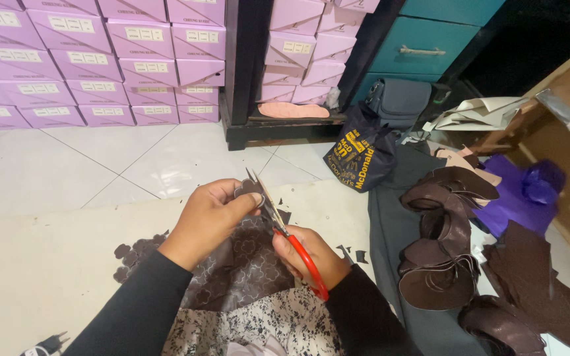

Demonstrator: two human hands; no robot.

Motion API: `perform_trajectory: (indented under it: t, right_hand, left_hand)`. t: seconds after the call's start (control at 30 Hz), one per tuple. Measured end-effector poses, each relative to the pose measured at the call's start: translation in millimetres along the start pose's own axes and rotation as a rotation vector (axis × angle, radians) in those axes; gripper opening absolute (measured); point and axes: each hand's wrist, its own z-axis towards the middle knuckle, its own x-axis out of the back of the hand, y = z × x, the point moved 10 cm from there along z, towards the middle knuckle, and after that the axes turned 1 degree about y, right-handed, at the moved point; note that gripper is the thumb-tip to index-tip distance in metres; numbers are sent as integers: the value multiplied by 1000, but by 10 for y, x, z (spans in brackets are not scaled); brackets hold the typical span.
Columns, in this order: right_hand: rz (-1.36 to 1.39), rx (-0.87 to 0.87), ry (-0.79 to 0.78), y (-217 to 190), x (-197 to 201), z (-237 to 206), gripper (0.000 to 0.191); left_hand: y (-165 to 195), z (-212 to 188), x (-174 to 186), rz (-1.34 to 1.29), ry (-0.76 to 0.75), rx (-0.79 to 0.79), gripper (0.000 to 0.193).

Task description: The person uses red-handled scissors to cut flower-shaped pieces from a dark brown patterned fabric. They hold the fabric with one hand and cut along the outlines with the other, placing the finished pieces into a growing pile on the floor.

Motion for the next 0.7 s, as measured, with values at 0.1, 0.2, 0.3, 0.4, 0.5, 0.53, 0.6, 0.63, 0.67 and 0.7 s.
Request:
perform_trajectory:
  t: [0.1, 0.2, 0.3, 0.4, 0.5, 0.53, 0.6, 0.63, 0.67, 0.7]
  right_hand:
    - [52, 5, -19, 14, -20, 4, 40]
    - [76, 16, -9, 8, -7, 0, 38]
    - [73, 34, 6, -13, 15, -6, 37]
    - [65, 21, 8, 8, 20, -1, 36]
    - [65, 58, 21, 6, 12, 21, 38]
    - [70, 64, 39, 18, 19, 31, 38]
    - [77, 68, 85, 50, 35, 47, 40]
    - [78, 68, 114, 66, 49, 53, 41]
    - [79, 69, 142, 81, 66, 56, 43]
    - [58, 62, 158, 94, 74, 59, 43]
  left_hand:
    - [30, 33, -15, -122, 19, -59, 12]
    - [26, 39, -57, -240, -7, -45, 10]
    - [-78, 17, -78, -232, 14, 93, 10]
    - [-95, -10, -85, -244, 36, 158, 9]
    - [-86, -22, -111, -286, 46, 177, 10]
    - [-90, -21, -120, -300, 50, 183, 11]
    - [-112, -27, -142, -326, 62, 199, 12]
    - [-126, -29, -150, -338, 68, 206, 13]
    - [-140, -31, -159, -337, 70, 213, 13]
    - [-157, -34, -167, -335, 72, 221, 14]
